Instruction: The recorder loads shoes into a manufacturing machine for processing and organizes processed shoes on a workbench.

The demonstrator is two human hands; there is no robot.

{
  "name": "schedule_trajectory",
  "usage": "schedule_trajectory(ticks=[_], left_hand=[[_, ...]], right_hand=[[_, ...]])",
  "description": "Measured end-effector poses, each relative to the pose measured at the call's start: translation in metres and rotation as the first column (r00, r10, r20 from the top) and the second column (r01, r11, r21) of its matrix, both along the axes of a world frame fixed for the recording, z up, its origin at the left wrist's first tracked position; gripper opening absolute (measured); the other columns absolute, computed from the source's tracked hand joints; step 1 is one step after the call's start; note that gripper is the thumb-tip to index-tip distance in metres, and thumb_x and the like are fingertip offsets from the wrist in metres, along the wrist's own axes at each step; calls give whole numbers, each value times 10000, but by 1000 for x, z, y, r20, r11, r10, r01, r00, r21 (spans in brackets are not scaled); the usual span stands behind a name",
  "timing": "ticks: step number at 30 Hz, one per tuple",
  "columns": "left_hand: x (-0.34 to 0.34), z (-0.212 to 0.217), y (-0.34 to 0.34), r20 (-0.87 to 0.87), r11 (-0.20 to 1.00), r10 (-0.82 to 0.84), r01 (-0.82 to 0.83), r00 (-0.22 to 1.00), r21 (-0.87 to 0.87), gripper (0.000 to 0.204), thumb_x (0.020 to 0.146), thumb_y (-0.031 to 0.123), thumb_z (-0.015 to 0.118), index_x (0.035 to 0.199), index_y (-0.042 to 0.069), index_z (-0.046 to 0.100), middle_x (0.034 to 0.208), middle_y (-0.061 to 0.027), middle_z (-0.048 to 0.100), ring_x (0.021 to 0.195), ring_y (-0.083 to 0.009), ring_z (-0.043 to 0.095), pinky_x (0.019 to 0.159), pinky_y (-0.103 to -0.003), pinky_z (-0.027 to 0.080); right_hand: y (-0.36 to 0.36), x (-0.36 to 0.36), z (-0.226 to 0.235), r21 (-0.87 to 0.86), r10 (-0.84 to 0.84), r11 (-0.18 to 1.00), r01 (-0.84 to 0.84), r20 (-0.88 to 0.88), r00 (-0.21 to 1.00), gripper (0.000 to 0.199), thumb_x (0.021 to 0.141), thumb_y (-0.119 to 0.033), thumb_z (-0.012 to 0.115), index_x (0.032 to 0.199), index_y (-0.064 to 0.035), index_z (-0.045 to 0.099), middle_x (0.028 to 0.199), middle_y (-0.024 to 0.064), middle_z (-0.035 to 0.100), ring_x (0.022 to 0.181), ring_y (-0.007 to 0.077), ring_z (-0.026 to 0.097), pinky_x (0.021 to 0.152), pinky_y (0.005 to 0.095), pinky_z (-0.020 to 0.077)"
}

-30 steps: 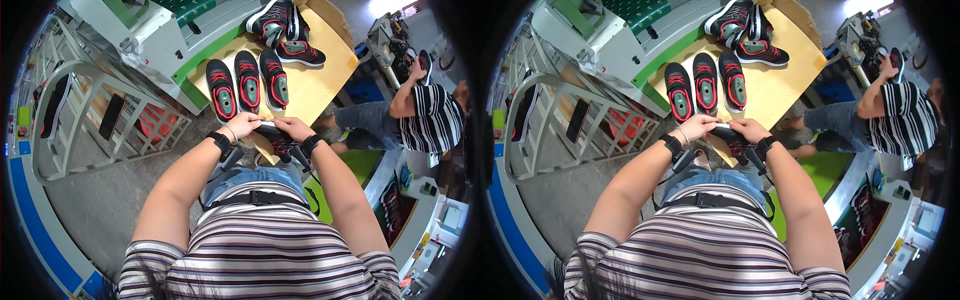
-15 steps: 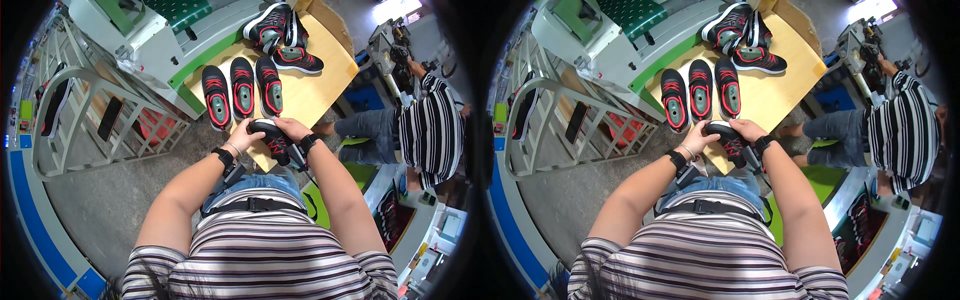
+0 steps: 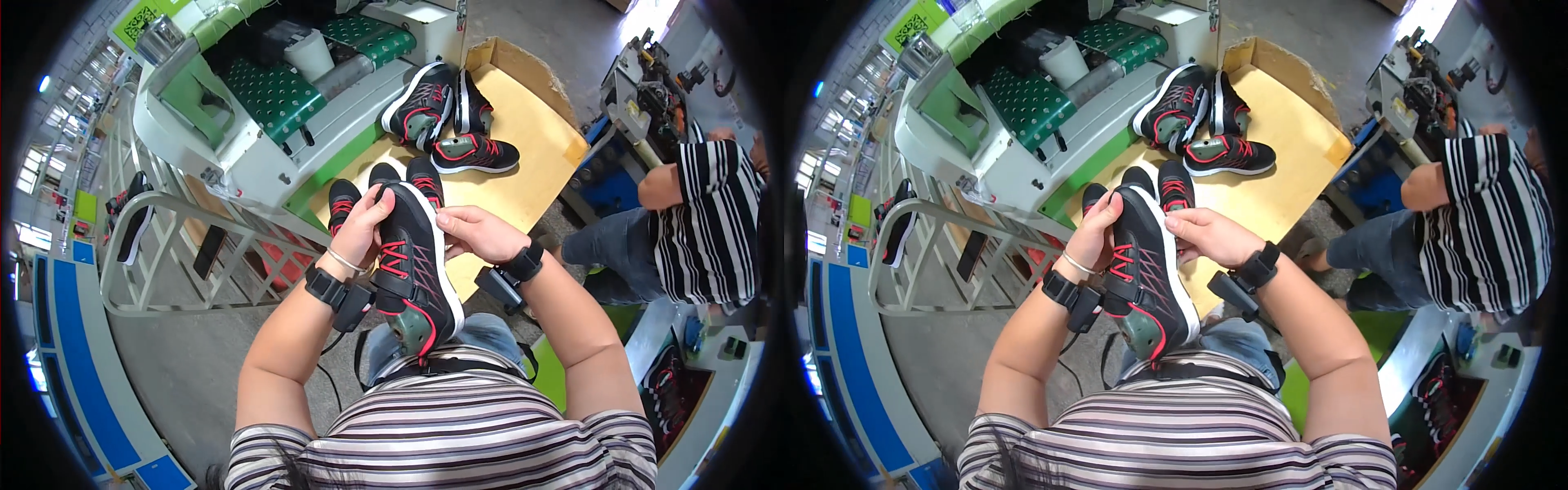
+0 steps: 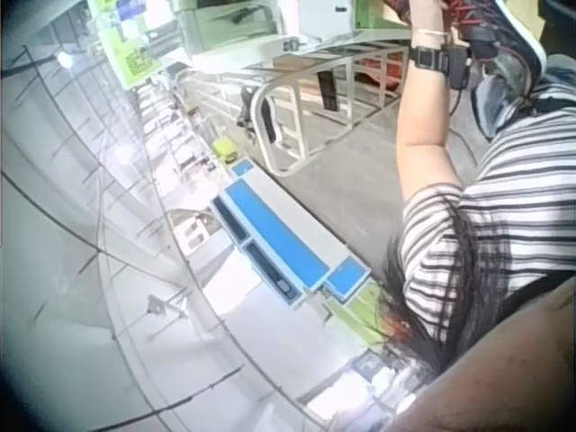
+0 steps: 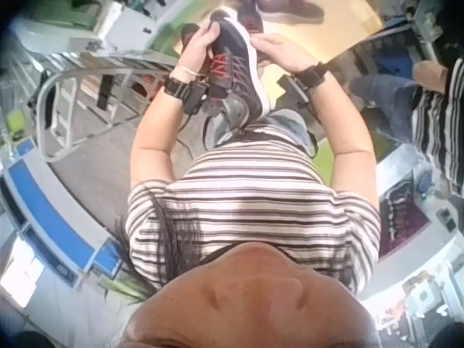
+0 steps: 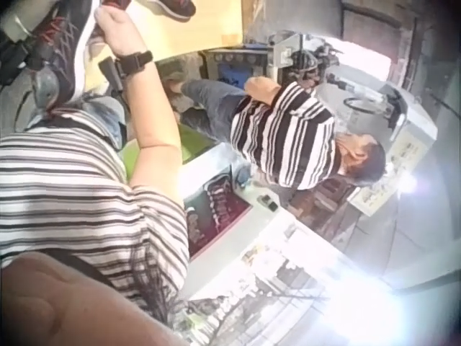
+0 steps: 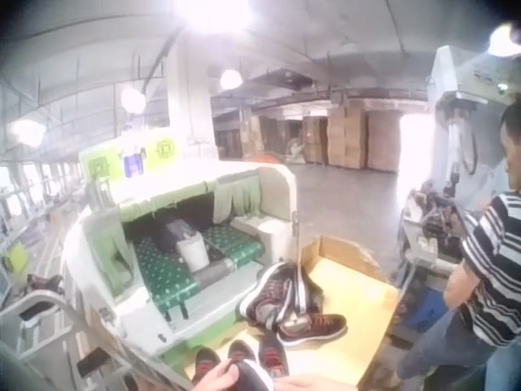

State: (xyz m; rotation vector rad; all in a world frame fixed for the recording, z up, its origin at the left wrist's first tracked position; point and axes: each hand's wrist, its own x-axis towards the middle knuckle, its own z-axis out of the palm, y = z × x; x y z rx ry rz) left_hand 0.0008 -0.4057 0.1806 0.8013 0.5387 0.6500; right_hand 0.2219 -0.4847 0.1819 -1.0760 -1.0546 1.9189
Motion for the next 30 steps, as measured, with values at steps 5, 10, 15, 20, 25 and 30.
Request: schedule_trajectory(ticks=[5,10,15,20,25,30], left_hand=[[8,-2,-23,-51,1000,12,-14,999,-28,403,979,365,591,1211,42,525,1070,-55,654,950,-141,663,832,-292,548],[15,8,-37,-91,989,121,-127,988,-71,391,986,336,585,1229,38,519,1069,-53,649,941,-140,659,832,-292,537],[17,7,-43,-96,987,151,-156,984,-40,412,978,336,599,1250,41,505,1105,-55,632,983,-141,645,866,-293,527],[27,27,-59,-189,970,240,-240,952,20,448,966,362,616,1258,46,492,1098,-53,621,999,-140,628,882,-298,517],[25,36,-72,-263,954,300,-296,917,55,347,987,344,587,1157,56,493,1056,-49,599,978,-129,609,866,-298,513],[15,42,-74,-199,950,299,-273,933,149,333,994,328,579,1156,50,492,1052,-46,587,980,-121,593,876,-276,488]], right_hand=[[-8,21,-12,5,145,989,-145,-79,986,408,1045,-363,453,1252,-31,572,1075,23,661,967,96,622,840,298,535],[-26,23,-18,2,181,983,-181,21,983,459,1036,-434,447,1167,-23,606,998,24,658,918,113,619,852,300,526],[-24,28,-15,61,239,969,-240,26,971,464,1037,-440,441,1135,-20,615,983,28,648,898,113,605,834,305,533],[-25,28,-7,143,244,946,-290,272,931,421,1062,-371,398,1127,-3,592,932,57,641,853,151,612,779,321,532],[-34,9,5,296,62,929,-223,468,882,381,1036,-288,428,917,43,574,753,247,594,748,391,613,714,438,481],[-27,20,20,257,184,926,-277,333,925,407,1064,-334,392,991,18,582,804,92,639,729,180,624,705,321,521]])
